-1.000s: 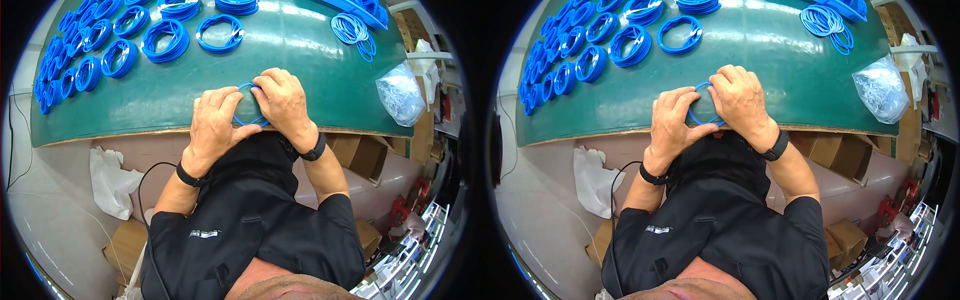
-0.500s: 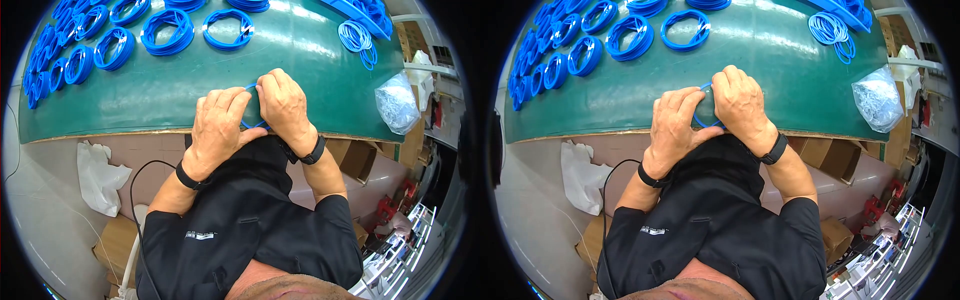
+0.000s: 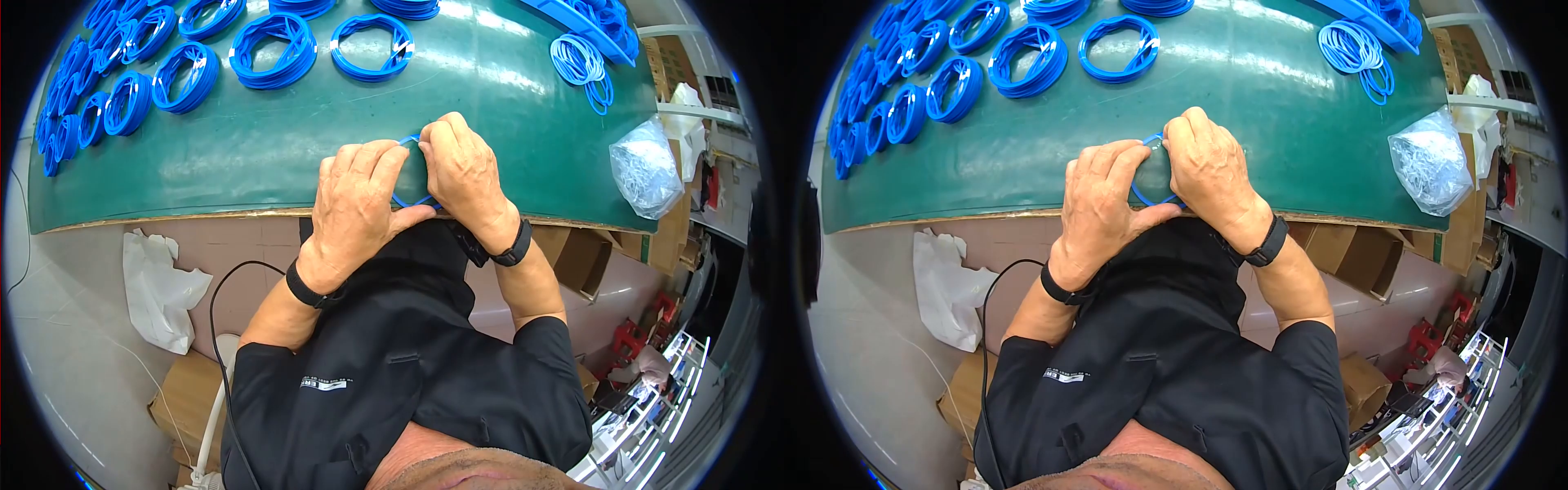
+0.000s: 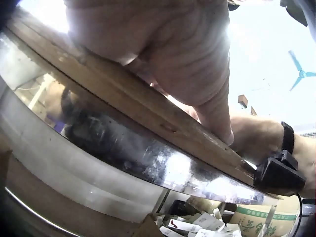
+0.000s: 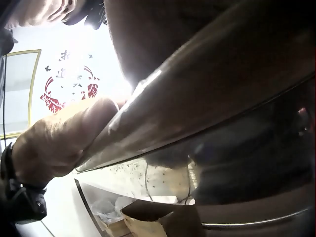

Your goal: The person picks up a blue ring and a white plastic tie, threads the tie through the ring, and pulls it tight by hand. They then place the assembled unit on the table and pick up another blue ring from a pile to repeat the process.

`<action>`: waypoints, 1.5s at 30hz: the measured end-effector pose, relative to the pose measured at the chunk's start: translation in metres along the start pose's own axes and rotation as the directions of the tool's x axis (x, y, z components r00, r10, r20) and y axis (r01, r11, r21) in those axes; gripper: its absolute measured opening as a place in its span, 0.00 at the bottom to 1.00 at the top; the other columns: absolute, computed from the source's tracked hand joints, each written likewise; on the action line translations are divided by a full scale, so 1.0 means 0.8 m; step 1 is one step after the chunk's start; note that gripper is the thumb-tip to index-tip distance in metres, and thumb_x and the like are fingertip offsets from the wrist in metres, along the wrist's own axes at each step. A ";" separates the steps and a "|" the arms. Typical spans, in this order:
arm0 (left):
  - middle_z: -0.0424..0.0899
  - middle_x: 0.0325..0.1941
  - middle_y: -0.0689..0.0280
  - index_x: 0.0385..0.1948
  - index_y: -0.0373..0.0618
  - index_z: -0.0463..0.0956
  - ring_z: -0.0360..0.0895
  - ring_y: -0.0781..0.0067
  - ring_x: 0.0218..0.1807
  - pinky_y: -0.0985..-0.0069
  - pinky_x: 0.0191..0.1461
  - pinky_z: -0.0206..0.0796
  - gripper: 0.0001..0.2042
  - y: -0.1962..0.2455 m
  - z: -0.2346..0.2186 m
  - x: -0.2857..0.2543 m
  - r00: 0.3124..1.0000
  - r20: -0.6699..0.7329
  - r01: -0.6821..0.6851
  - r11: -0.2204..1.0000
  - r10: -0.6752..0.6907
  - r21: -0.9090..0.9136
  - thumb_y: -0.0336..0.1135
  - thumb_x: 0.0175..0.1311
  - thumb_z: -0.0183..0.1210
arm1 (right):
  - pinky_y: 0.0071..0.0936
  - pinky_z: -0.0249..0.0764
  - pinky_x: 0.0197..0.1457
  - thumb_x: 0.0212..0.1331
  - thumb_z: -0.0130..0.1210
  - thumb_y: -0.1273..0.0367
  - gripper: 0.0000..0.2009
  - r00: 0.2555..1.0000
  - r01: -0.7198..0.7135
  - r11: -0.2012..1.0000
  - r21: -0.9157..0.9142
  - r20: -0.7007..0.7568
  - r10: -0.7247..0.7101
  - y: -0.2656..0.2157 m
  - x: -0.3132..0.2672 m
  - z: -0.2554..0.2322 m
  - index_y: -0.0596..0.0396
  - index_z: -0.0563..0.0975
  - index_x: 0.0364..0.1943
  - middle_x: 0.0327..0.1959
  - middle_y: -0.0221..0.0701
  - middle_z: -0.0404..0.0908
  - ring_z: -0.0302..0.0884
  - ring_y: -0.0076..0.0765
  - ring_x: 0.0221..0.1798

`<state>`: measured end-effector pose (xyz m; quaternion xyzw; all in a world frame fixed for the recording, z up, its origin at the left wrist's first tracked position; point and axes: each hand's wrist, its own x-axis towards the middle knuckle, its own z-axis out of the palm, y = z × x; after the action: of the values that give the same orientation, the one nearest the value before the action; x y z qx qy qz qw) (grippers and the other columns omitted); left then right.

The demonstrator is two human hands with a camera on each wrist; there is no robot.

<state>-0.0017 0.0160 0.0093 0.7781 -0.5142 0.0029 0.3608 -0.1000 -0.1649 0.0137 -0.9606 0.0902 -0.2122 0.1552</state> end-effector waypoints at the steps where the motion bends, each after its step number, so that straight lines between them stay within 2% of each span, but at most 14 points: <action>1: 0.84 0.66 0.66 0.62 0.48 0.82 0.79 0.59 0.65 0.59 0.62 0.70 0.42 0.000 0.000 0.000 1.000 0.001 -0.002 1.000 0.002 0.003 0.51 0.41 0.89 | 0.44 0.81 0.41 0.68 0.67 0.74 0.07 1.000 -0.001 1.000 0.008 -0.011 0.001 0.000 -0.001 0.000 0.56 0.78 0.42 0.40 0.39 0.78 0.84 0.50 0.38; 5: 0.87 0.65 0.64 0.61 0.48 0.83 0.81 0.56 0.65 0.59 0.64 0.69 0.41 -0.001 0.001 0.000 1.000 -0.008 0.005 1.000 -0.005 -0.007 0.55 0.44 0.87 | 0.43 0.82 0.42 0.68 0.67 0.73 0.07 0.998 0.003 0.999 0.035 -0.070 -0.001 -0.003 0.000 0.000 0.56 0.80 0.43 0.40 0.38 0.78 0.84 0.49 0.38; 10: 0.87 0.65 0.64 0.62 0.48 0.83 0.81 0.56 0.64 0.59 0.64 0.69 0.41 0.000 0.000 0.001 1.000 0.003 0.006 1.000 -0.006 -0.005 0.55 0.43 0.88 | 0.43 0.82 0.39 0.64 0.71 0.77 0.09 0.993 0.033 0.999 0.034 -0.115 -0.029 0.002 -0.001 0.004 0.57 0.83 0.44 0.41 0.37 0.82 0.86 0.50 0.37; 19: 0.86 0.64 0.65 0.62 0.49 0.82 0.80 0.58 0.64 0.59 0.63 0.70 0.42 0.000 0.002 0.002 1.000 0.002 0.002 1.000 -0.002 -0.008 0.51 0.41 0.89 | 0.43 0.82 0.39 0.65 0.70 0.77 0.07 0.997 0.022 1.000 -0.010 -0.079 -0.022 0.000 -0.003 0.004 0.56 0.82 0.42 0.41 0.37 0.82 0.85 0.50 0.36; 22: 0.87 0.65 0.63 0.63 0.49 0.82 0.80 0.55 0.64 0.58 0.64 0.69 0.41 0.000 0.001 0.002 1.000 0.002 0.006 1.000 -0.006 -0.008 0.53 0.43 0.88 | 0.44 0.82 0.40 0.65 0.69 0.78 0.07 0.998 0.016 0.999 0.038 -0.058 -0.013 0.002 -0.002 0.004 0.56 0.81 0.42 0.42 0.38 0.81 0.84 0.52 0.37; 26: 0.85 0.64 0.66 0.65 0.50 0.81 0.80 0.59 0.64 0.59 0.63 0.69 0.44 0.002 0.000 0.004 1.000 0.001 0.012 1.000 -0.012 0.010 0.50 0.41 0.89 | 0.46 0.81 0.43 0.64 0.68 0.79 0.08 0.999 0.024 0.996 0.088 -0.042 -0.020 0.002 -0.004 -0.002 0.57 0.80 0.42 0.43 0.39 0.81 0.83 0.53 0.39; 29: 0.84 0.68 0.62 0.69 0.48 0.81 0.79 0.55 0.65 0.57 0.65 0.68 0.45 0.003 -0.001 0.005 0.999 0.031 0.030 0.999 -0.030 0.012 0.54 0.44 0.88 | 0.44 0.79 0.44 0.64 0.66 0.77 0.07 0.998 0.052 0.994 0.096 -0.046 -0.048 0.005 -0.007 -0.004 0.56 0.79 0.41 0.41 0.38 0.79 0.82 0.51 0.39; 33: 0.82 0.68 0.62 0.71 0.48 0.81 0.78 0.56 0.64 0.57 0.64 0.68 0.47 0.004 -0.002 0.007 0.997 0.071 0.039 0.998 -0.042 0.050 0.55 0.45 0.87 | 0.43 0.78 0.45 0.63 0.66 0.77 0.07 0.996 0.077 0.989 0.124 -0.051 -0.072 0.008 -0.011 -0.007 0.56 0.79 0.41 0.40 0.38 0.78 0.81 0.50 0.40; 43: 0.81 0.65 0.67 0.70 0.51 0.83 0.76 0.59 0.62 0.57 0.61 0.67 0.45 0.003 0.001 0.008 0.997 0.073 0.023 0.997 -0.028 0.068 0.50 0.43 0.88 | 0.43 0.78 0.47 0.64 0.66 0.77 0.07 0.993 0.093 0.982 0.166 -0.082 -0.081 0.007 -0.021 -0.013 0.56 0.79 0.42 0.41 0.37 0.78 0.82 0.49 0.43; 45: 0.81 0.64 0.66 0.70 0.51 0.83 0.76 0.59 0.62 0.57 0.61 0.67 0.45 0.003 0.001 0.008 0.997 0.079 0.022 0.997 -0.028 0.075 0.51 0.43 0.88 | 0.44 0.80 0.48 0.62 0.68 0.80 0.09 0.995 0.073 0.979 0.190 -0.086 -0.057 0.005 -0.027 -0.016 0.57 0.79 0.43 0.44 0.39 0.80 0.82 0.52 0.43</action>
<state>-0.0012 0.0100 0.0124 0.7968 -0.5178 -0.0136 0.3110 -0.1249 -0.1668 0.0151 -0.9342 0.0439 -0.2633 0.2368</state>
